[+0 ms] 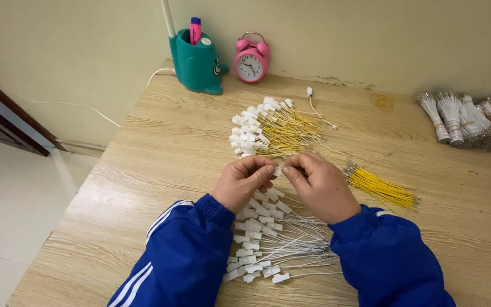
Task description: The person assembles small white plastic connectors onto thin yellow wires by hand. They repeatedly pick up a connector and a wire, insert the wire into the connector, and place the finished assembly on the table.
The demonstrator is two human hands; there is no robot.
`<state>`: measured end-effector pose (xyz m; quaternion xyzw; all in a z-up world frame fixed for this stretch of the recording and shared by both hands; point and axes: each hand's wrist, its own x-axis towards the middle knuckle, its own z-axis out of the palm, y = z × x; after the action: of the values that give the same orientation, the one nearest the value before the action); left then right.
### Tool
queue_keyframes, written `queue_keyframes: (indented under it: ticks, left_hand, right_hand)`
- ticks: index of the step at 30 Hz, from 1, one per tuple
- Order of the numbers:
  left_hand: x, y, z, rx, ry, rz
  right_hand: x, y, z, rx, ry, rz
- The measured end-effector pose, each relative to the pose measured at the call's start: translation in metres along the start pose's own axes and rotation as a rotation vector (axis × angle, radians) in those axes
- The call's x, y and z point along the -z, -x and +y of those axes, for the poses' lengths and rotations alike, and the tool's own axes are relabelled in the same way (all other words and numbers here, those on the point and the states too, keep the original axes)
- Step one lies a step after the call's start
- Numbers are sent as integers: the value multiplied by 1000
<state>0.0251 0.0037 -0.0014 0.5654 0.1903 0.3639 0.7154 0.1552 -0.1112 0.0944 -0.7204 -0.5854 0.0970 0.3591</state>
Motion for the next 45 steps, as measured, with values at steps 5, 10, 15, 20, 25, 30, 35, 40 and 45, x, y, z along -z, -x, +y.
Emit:
queue_keyframes:
  ticks: [5, 10, 15, 20, 25, 30, 35, 40, 45]
  left_hand:
    - [0, 0, -1, -5, -31, 11]
    - [0, 1, 3, -8, -48, 33]
    - [1, 1, 2, 1, -37, 58]
    - [-4, 4, 11, -6, -49, 60]
    - [-4, 4, 6, -26, -84, 48]
    - [-1, 6, 12, -75, -218, -16]
    - [0, 2, 2, -42, -152, 7]
    - [10, -8, -12, -24, 20, 83]
    - [5, -3, 8, -8, 124, 123]
  right_hand:
    - [0, 1, 0, -39, -45, -47]
    - [2, 2, -6, -57, -81, -52]
    - [4, 1, -10, -48, -153, -53]
    - [1, 2, -9, -52, -158, -33]
    - [1, 2, -4, -43, -137, -53]
    - [3, 1, 3, -43, -158, -131]
    - [11, 1, -3, -109, -184, -163]
    - [18, 1, 0, -157, -139, -123]
    - [20, 0, 1, -167, -133, -70]
